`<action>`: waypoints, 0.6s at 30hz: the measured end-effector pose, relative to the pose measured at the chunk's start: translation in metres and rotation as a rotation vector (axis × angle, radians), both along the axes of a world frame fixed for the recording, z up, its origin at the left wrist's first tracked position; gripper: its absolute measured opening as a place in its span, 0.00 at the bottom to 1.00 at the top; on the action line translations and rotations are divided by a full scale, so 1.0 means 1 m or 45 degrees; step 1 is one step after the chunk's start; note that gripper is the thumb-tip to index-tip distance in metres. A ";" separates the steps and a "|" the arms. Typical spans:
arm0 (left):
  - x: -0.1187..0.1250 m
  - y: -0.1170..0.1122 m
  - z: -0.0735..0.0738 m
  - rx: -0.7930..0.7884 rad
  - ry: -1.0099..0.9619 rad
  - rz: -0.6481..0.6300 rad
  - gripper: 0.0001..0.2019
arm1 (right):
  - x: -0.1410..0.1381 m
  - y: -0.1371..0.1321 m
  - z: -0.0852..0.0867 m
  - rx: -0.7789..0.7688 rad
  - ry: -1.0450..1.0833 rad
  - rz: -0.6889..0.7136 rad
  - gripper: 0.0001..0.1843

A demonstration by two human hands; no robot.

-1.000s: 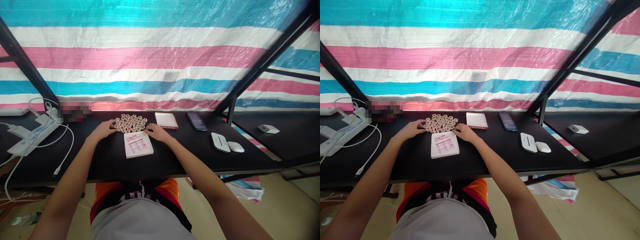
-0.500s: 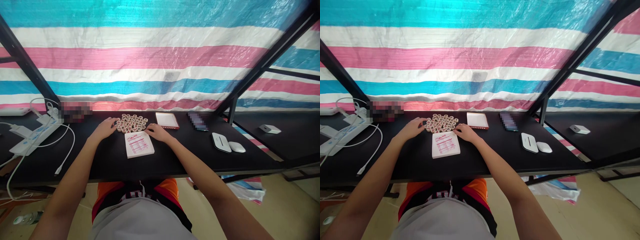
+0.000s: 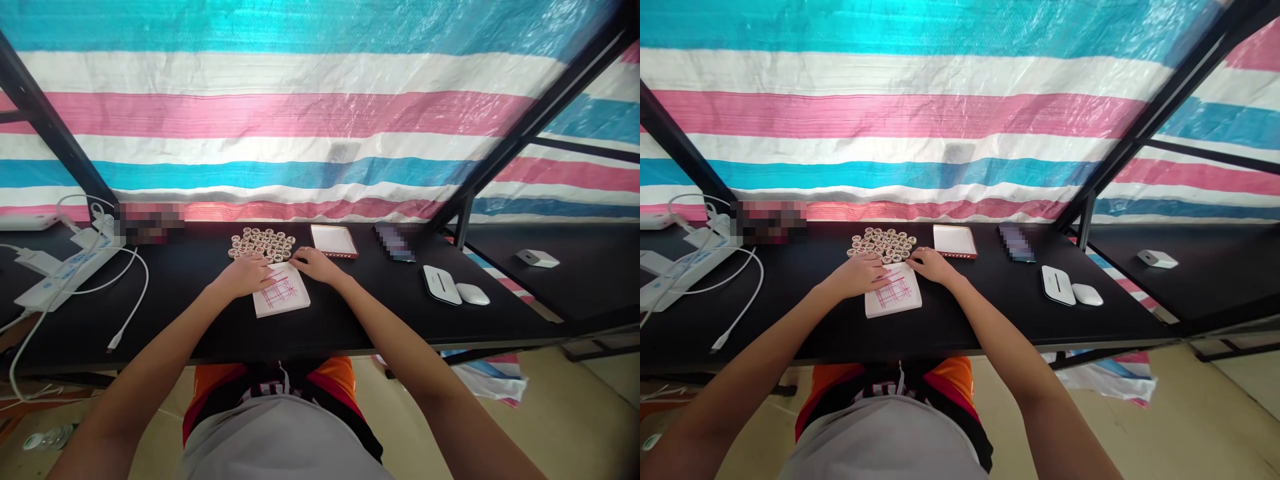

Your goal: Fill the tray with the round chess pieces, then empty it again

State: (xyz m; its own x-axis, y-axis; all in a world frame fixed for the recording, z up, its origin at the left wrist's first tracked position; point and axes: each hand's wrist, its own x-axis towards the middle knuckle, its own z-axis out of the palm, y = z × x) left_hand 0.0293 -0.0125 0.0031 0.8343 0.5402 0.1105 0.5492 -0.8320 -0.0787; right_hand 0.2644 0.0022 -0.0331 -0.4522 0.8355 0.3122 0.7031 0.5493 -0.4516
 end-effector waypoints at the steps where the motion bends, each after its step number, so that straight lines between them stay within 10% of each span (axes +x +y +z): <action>1: 0.002 -0.001 0.000 0.010 0.023 0.001 0.18 | 0.000 0.000 0.000 0.003 0.000 0.001 0.12; 18: 0.004 -0.003 0.002 -0.132 0.125 0.099 0.25 | 0.000 0.000 0.000 -0.011 0.013 0.003 0.12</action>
State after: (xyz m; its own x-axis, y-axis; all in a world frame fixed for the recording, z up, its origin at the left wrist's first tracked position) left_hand 0.0334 -0.0156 0.0047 0.7934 0.6080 -0.0291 0.6062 -0.7936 -0.0515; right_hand 0.2644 0.0025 -0.0330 -0.4508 0.8372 0.3097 0.6970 0.5469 -0.4638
